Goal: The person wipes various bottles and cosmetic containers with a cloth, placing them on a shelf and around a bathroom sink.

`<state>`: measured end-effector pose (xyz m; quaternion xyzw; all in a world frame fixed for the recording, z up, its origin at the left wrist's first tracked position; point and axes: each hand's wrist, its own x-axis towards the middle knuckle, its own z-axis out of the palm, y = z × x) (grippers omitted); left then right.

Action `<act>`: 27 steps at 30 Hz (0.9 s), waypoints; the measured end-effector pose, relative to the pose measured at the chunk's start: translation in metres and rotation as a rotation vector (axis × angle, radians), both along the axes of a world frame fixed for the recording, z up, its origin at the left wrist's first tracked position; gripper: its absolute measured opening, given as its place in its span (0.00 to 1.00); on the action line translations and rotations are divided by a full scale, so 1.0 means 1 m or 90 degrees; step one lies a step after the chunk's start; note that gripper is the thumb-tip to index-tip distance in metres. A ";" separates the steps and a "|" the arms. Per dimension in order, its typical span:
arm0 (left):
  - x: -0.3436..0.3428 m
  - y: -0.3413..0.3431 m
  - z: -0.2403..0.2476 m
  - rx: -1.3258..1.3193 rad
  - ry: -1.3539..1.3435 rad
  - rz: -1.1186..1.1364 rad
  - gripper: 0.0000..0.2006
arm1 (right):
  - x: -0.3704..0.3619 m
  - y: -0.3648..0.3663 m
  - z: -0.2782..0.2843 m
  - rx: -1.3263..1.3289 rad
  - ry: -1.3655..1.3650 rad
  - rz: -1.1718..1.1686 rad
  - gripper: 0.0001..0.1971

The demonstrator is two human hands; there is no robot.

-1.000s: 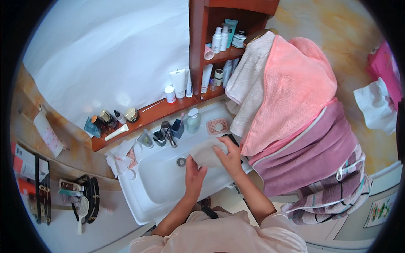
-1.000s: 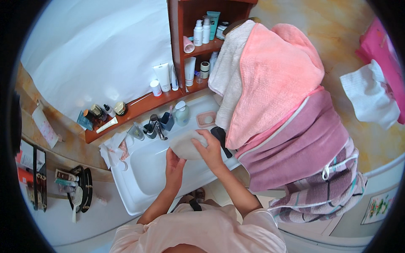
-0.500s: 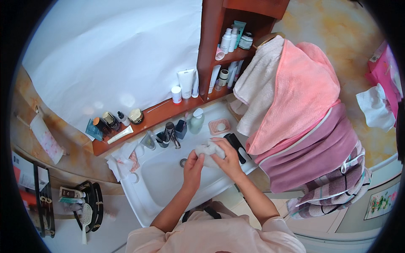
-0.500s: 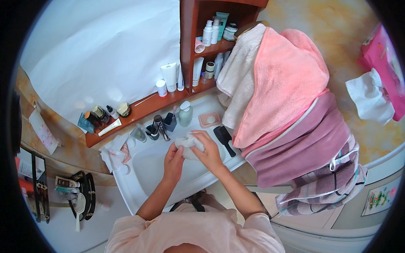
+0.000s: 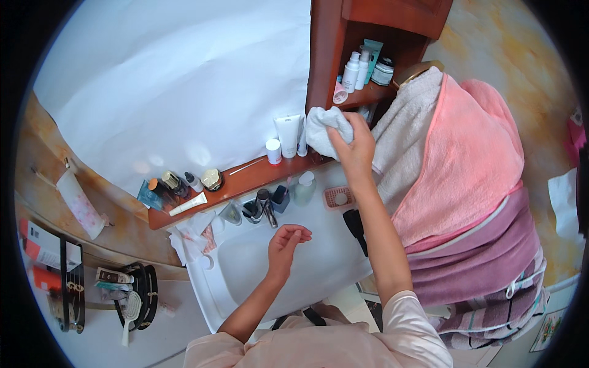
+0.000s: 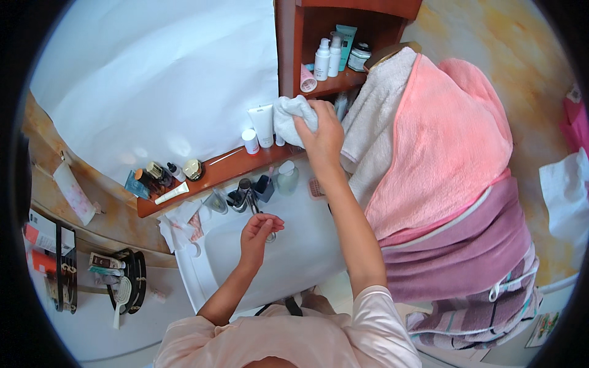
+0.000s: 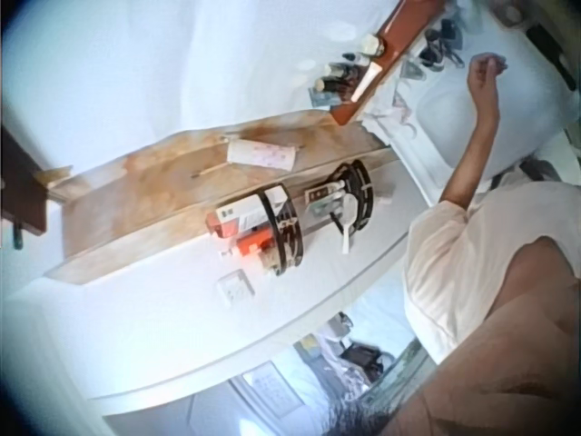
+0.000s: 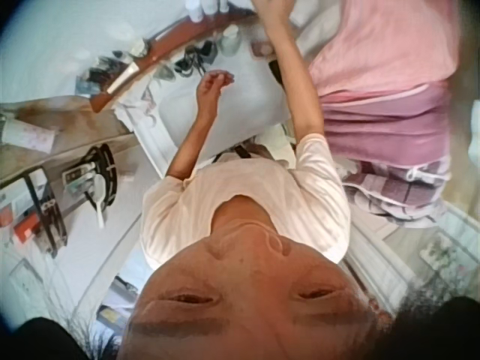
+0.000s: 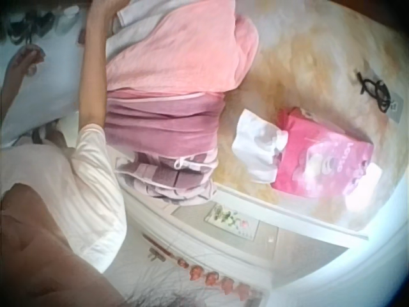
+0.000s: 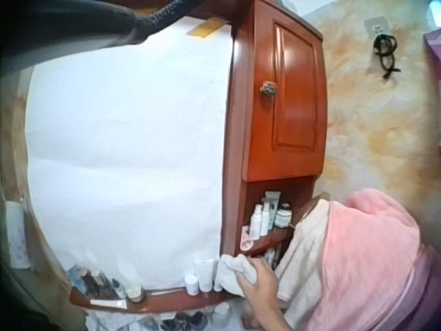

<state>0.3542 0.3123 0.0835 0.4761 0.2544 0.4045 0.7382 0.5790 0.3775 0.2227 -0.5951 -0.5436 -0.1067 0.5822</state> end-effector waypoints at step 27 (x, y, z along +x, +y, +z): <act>0.170 0.148 0.252 0.754 -0.043 0.386 0.29 | -0.021 -0.062 0.071 0.098 0.224 0.282 0.17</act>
